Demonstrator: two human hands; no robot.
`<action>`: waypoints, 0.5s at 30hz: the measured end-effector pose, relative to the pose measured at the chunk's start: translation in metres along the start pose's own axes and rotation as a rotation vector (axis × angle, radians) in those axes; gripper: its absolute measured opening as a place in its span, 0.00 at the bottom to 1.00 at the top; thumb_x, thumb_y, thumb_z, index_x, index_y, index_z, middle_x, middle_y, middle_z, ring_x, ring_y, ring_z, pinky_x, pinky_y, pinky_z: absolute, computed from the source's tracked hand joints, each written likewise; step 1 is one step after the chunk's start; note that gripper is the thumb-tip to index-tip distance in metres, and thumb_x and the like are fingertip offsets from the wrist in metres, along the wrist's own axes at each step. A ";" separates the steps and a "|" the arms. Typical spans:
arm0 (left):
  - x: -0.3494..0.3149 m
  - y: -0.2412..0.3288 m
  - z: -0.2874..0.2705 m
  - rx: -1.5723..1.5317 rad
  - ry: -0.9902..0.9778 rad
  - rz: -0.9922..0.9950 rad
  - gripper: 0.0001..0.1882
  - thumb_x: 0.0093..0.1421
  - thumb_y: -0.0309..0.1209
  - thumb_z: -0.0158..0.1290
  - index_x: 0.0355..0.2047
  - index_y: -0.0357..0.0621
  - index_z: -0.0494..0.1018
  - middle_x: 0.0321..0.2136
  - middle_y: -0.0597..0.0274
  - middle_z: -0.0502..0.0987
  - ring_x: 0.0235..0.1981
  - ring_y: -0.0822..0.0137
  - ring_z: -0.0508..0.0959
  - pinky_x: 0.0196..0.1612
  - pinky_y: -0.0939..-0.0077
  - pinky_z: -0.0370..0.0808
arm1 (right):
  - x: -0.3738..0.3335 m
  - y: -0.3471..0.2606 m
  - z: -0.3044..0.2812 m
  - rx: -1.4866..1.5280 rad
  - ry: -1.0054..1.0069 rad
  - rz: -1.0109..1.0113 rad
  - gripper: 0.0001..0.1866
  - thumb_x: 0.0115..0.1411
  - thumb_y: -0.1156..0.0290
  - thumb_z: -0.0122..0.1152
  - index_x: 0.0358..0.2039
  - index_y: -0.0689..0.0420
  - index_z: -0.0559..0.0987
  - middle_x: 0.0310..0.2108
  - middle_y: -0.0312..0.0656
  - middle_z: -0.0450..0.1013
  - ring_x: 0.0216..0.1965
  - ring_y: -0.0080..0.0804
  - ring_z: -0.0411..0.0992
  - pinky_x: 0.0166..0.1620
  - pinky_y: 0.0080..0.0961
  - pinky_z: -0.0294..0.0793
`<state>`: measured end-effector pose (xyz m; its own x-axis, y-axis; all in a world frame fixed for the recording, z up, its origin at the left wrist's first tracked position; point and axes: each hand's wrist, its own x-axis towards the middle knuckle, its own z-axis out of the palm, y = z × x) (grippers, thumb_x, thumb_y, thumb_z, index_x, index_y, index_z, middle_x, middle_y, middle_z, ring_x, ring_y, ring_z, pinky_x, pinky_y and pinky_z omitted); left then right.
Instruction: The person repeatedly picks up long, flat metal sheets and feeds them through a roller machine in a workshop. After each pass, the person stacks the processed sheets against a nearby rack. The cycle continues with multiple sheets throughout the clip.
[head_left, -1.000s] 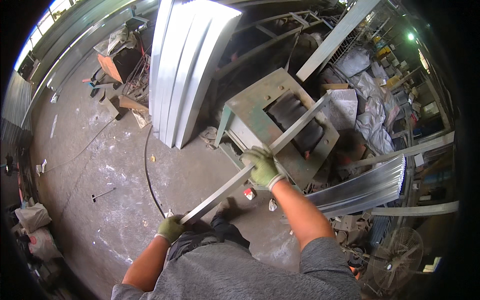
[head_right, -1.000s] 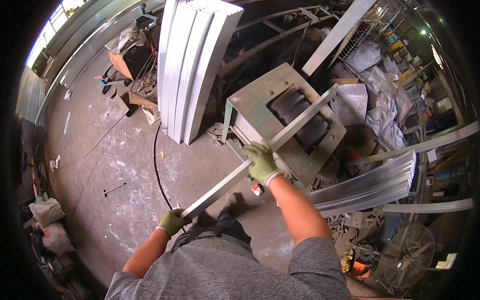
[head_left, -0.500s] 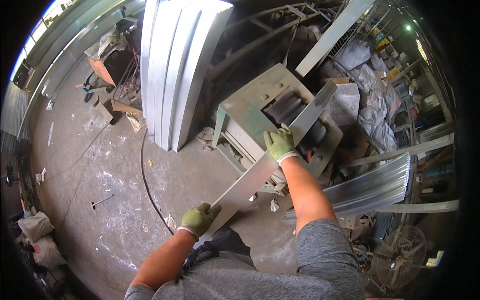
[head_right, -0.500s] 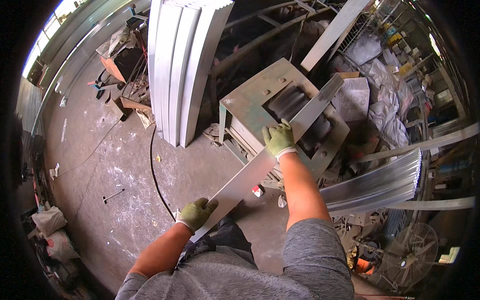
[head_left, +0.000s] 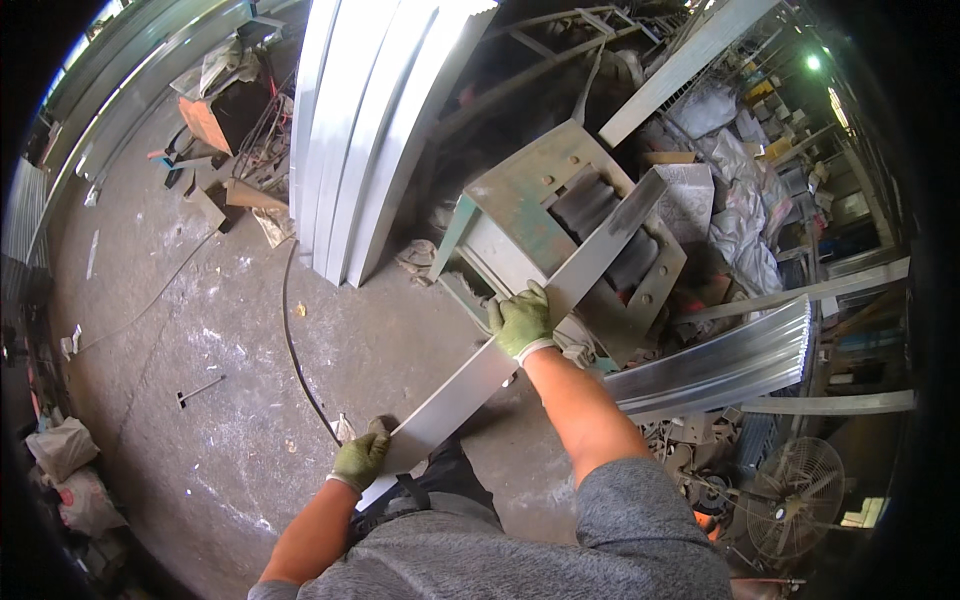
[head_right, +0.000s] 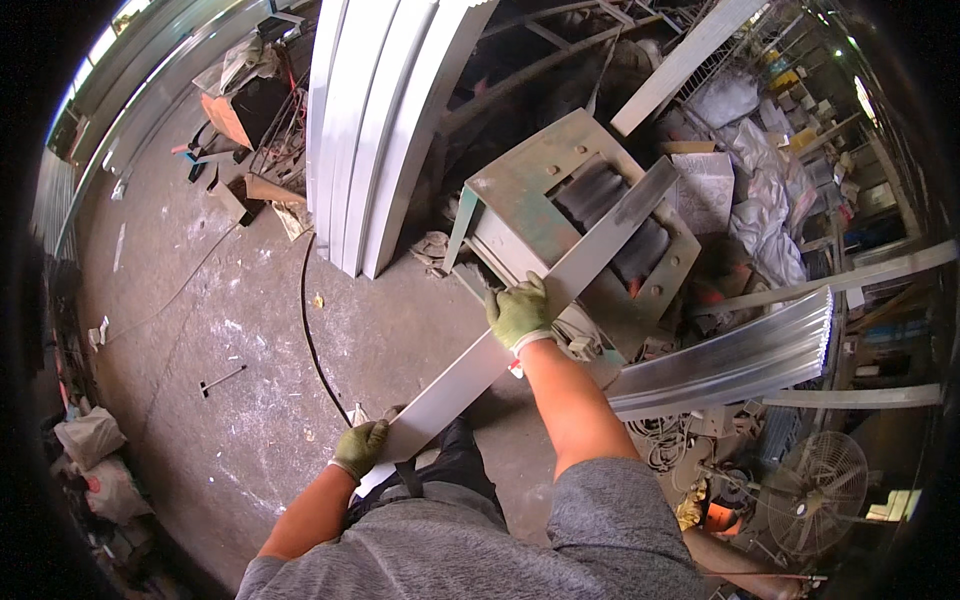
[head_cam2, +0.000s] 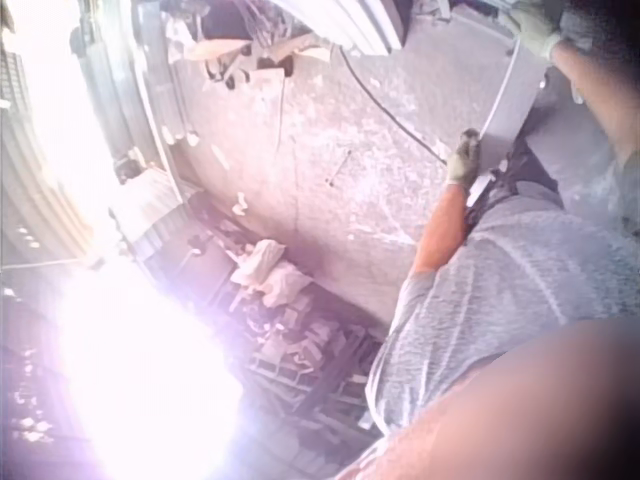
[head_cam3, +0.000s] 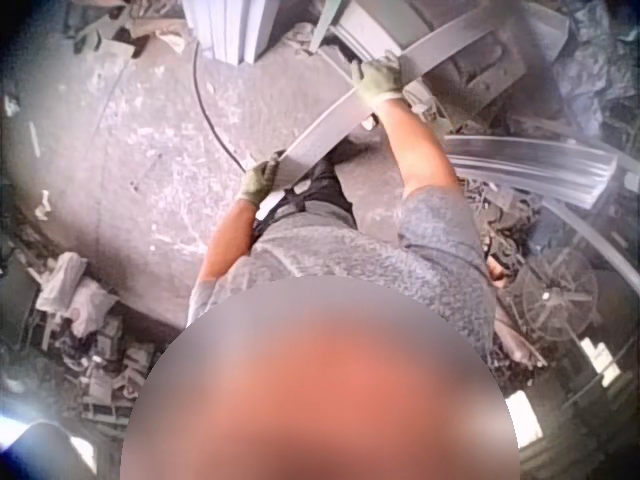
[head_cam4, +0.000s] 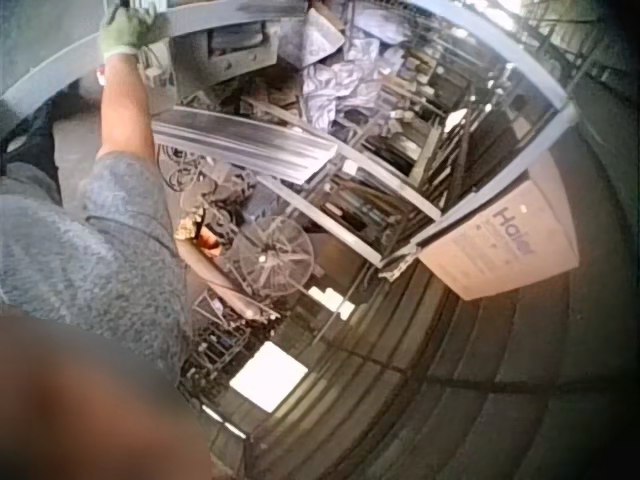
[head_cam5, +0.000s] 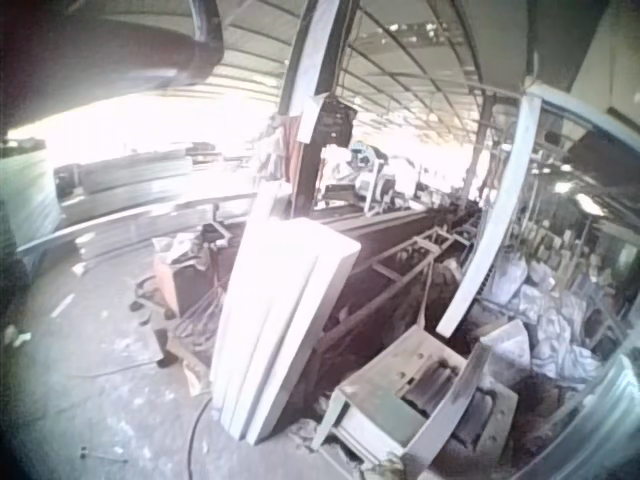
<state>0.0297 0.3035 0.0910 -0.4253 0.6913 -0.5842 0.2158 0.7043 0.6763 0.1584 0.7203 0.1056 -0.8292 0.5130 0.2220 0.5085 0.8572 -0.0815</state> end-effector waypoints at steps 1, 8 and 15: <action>-0.005 -0.013 -0.002 0.046 -0.022 -0.048 0.36 0.76 0.64 0.44 0.45 0.43 0.84 0.40 0.36 0.85 0.48 0.33 0.84 0.49 0.44 0.79 | -0.004 -0.013 0.003 -0.019 -0.012 0.010 0.27 0.73 0.57 0.52 0.19 0.55 0.85 0.25 0.48 0.83 0.34 0.49 0.80 0.68 0.50 0.65; -0.042 -0.079 -0.020 0.021 0.064 -0.015 0.37 0.77 0.63 0.43 0.38 0.40 0.83 0.34 0.34 0.83 0.41 0.30 0.83 0.43 0.43 0.77 | -0.029 -0.077 0.008 0.028 -0.029 -0.014 0.26 0.70 0.57 0.54 0.18 0.55 0.85 0.23 0.46 0.82 0.34 0.48 0.79 0.68 0.49 0.65; -0.092 -0.150 -0.036 0.079 0.111 -0.063 0.36 0.77 0.62 0.41 0.36 0.41 0.83 0.35 0.33 0.83 0.44 0.28 0.82 0.45 0.41 0.76 | -0.069 -0.156 0.026 0.089 -0.100 0.021 0.26 0.70 0.55 0.53 0.20 0.54 0.87 0.25 0.46 0.84 0.37 0.47 0.80 0.71 0.53 0.61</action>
<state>0.0048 0.1289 0.0593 -0.5342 0.6260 -0.5682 0.2522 0.7595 0.5996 0.1306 0.5520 0.0779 -0.8397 0.5292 0.1217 0.5073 0.8445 -0.1718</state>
